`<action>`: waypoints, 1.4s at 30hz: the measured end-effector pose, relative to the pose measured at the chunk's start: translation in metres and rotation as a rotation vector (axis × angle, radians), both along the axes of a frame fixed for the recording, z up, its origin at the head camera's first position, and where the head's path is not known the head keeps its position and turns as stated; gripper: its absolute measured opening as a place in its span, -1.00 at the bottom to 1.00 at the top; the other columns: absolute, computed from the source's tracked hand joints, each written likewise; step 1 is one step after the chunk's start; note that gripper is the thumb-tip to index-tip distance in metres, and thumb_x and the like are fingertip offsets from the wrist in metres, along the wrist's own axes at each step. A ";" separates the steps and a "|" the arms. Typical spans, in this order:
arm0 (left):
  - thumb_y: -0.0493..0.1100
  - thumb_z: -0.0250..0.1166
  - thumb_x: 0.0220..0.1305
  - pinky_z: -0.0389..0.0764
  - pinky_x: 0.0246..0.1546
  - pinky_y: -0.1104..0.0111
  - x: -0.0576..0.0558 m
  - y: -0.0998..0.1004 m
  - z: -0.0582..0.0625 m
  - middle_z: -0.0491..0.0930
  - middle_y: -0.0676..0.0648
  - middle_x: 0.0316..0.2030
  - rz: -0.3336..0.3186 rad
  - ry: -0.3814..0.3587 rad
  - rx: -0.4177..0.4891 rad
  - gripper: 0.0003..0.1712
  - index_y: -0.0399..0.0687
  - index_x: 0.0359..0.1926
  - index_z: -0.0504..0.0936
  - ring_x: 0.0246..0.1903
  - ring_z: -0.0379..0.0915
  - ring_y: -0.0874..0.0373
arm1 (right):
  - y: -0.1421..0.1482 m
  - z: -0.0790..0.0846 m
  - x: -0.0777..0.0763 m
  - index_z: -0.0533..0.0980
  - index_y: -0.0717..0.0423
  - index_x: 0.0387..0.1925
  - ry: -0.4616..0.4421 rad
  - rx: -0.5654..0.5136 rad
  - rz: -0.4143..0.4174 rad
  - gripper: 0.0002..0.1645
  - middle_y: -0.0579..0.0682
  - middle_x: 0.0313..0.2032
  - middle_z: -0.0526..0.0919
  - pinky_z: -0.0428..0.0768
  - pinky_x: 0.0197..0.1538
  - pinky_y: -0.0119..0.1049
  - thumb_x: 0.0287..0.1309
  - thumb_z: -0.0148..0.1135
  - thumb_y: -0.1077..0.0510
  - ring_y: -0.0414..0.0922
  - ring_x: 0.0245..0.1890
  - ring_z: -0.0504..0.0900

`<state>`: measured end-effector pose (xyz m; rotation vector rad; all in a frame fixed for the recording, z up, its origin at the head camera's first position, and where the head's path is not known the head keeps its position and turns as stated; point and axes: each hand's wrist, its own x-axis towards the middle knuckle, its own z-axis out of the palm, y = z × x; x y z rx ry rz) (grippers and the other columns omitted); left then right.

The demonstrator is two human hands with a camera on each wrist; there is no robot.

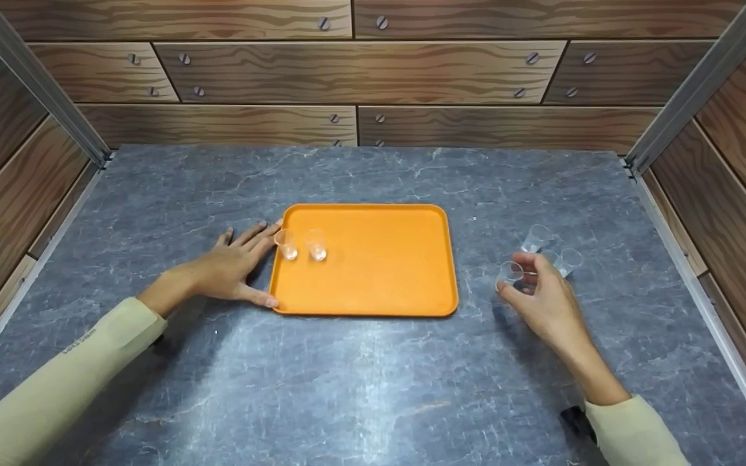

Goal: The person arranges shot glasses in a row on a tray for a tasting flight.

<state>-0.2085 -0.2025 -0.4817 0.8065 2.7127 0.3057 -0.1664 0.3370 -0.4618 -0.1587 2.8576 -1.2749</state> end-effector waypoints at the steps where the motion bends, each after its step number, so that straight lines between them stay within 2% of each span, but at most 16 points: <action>1: 0.73 0.30 0.18 -0.21 0.45 -0.55 0.000 0.000 0.000 -0.39 -0.06 0.77 0.000 -0.003 0.001 0.54 -0.01 0.80 -0.19 0.71 -0.37 -0.26 | 0.001 -0.001 -0.001 0.36 0.47 0.44 -0.003 0.000 0.002 -0.31 0.51 0.27 0.55 0.44 -0.05 -0.68 0.49 0.39 0.20 0.34 0.23 0.56; 3: 0.72 0.31 0.18 -0.21 0.45 -0.54 0.000 0.000 0.000 -0.39 -0.05 0.77 0.002 -0.007 0.004 0.54 -0.01 0.81 -0.20 0.71 -0.37 -0.26 | 0.002 -0.002 -0.003 0.38 0.47 0.43 -0.010 0.007 0.005 -0.32 0.50 0.26 0.56 0.47 -0.08 -0.67 0.48 0.39 0.20 0.30 0.20 0.59; 7: 0.73 0.30 0.18 -0.19 0.46 -0.53 -0.001 0.000 0.000 -0.40 -0.05 0.77 0.004 -0.011 0.001 0.54 0.01 0.81 -0.22 0.71 -0.38 -0.24 | 0.005 -0.003 -0.005 0.41 0.45 0.41 -0.020 0.026 0.004 -0.35 0.48 0.23 0.60 0.54 -0.13 -0.63 0.48 0.40 0.18 -0.08 0.04 0.64; 9: 0.73 0.29 0.18 -0.20 0.46 -0.53 -0.001 0.000 -0.001 -0.40 -0.05 0.77 0.005 -0.011 0.001 0.54 0.01 0.81 -0.21 0.71 -0.39 -0.24 | 0.005 -0.004 -0.006 0.43 0.45 0.40 -0.028 0.035 0.006 -0.36 0.47 0.22 0.61 0.55 -0.14 -0.61 0.49 0.41 0.17 -0.19 0.00 0.61; 10: 0.73 0.29 0.19 -0.21 0.46 -0.53 -0.001 0.000 -0.001 -0.40 -0.05 0.77 0.005 -0.011 0.000 0.54 0.01 0.81 -0.21 0.71 -0.39 -0.24 | 0.006 -0.004 -0.006 0.44 0.45 0.39 -0.032 0.038 0.006 -0.36 0.47 0.22 0.61 0.55 -0.15 -0.60 0.49 0.41 0.16 -0.18 -0.01 0.62; 15: 0.73 0.29 0.19 -0.22 0.45 -0.54 -0.002 -0.001 -0.003 -0.38 -0.05 0.77 0.004 -0.007 -0.001 0.52 -0.01 0.80 -0.17 0.71 -0.39 -0.25 | 0.005 -0.004 -0.005 0.48 0.43 0.36 -0.045 0.070 0.004 -0.38 0.44 0.23 0.63 0.54 -0.16 -0.60 0.50 0.41 0.11 0.13 0.09 0.65; 17: 0.72 0.29 0.20 -0.21 0.45 -0.54 -0.002 0.000 -0.003 -0.38 -0.05 0.77 0.003 -0.004 -0.003 0.52 -0.02 0.80 -0.17 0.71 -0.39 -0.25 | 0.005 -0.004 -0.005 0.50 0.42 0.34 -0.048 0.080 0.004 -0.40 0.42 0.22 0.64 0.54 -0.16 -0.60 0.50 0.41 0.09 0.11 0.08 0.66; 21: 0.73 0.29 0.19 -0.18 0.44 -0.55 -0.003 0.000 -0.003 -0.39 -0.05 0.77 0.001 -0.001 -0.011 0.53 -0.02 0.80 -0.18 0.71 -0.38 -0.25 | 0.005 -0.004 -0.006 0.54 0.43 0.29 -0.052 0.084 0.011 -0.44 0.40 0.19 0.66 0.54 -0.16 -0.59 0.49 0.42 0.10 -0.06 0.02 0.66; 24: 0.73 0.29 0.19 -0.17 0.44 -0.56 -0.003 0.000 -0.003 -0.39 -0.05 0.77 -0.001 0.002 -0.016 0.53 -0.02 0.80 -0.18 0.71 -0.38 -0.25 | 0.005 -0.005 -0.006 0.55 0.44 0.28 -0.055 0.083 0.018 -0.45 0.41 0.18 0.66 0.52 -0.13 -0.62 0.49 0.42 0.12 -0.06 0.03 0.65; 28: 0.74 0.28 0.19 -0.18 0.45 -0.55 -0.003 0.000 -0.002 -0.41 -0.05 0.77 0.002 -0.003 -0.019 0.53 -0.01 0.81 -0.18 0.71 -0.40 -0.24 | 0.005 -0.005 -0.006 0.54 0.46 0.29 -0.062 0.074 0.027 -0.45 0.42 0.19 0.66 0.51 -0.10 -0.63 0.50 0.41 0.13 0.10 0.10 0.67; 31: 0.73 0.29 0.20 -0.19 0.45 -0.54 -0.002 0.000 -0.001 -0.41 -0.05 0.77 0.006 -0.011 -0.010 0.53 -0.02 0.80 -0.19 0.71 -0.40 -0.23 | 0.005 -0.005 -0.006 0.53 0.45 0.30 -0.072 0.045 0.027 -0.45 0.43 0.20 0.65 0.54 -0.11 -0.60 0.50 0.41 0.15 -0.09 0.04 0.68; 35: 0.71 0.30 0.21 -0.21 0.45 -0.55 -0.002 -0.001 -0.001 -0.39 -0.05 0.77 0.004 -0.014 0.002 0.53 -0.04 0.80 -0.19 0.71 -0.40 -0.23 | 0.006 -0.005 -0.006 0.53 0.44 0.29 -0.077 0.010 0.025 -0.45 0.40 0.18 0.67 0.58 -0.13 -0.56 0.48 0.44 0.16 -0.42 -0.08 0.56; 42: 0.71 0.30 0.20 -0.22 0.45 -0.54 -0.002 0.000 0.000 -0.41 -0.05 0.77 0.006 -0.017 -0.004 0.53 -0.03 0.80 -0.20 0.71 -0.40 -0.24 | 0.007 -0.005 -0.005 0.56 0.42 0.26 -0.089 -0.015 0.015 -0.42 0.33 0.11 0.73 0.61 -0.16 -0.51 0.44 0.50 0.10 -0.51 -0.15 0.60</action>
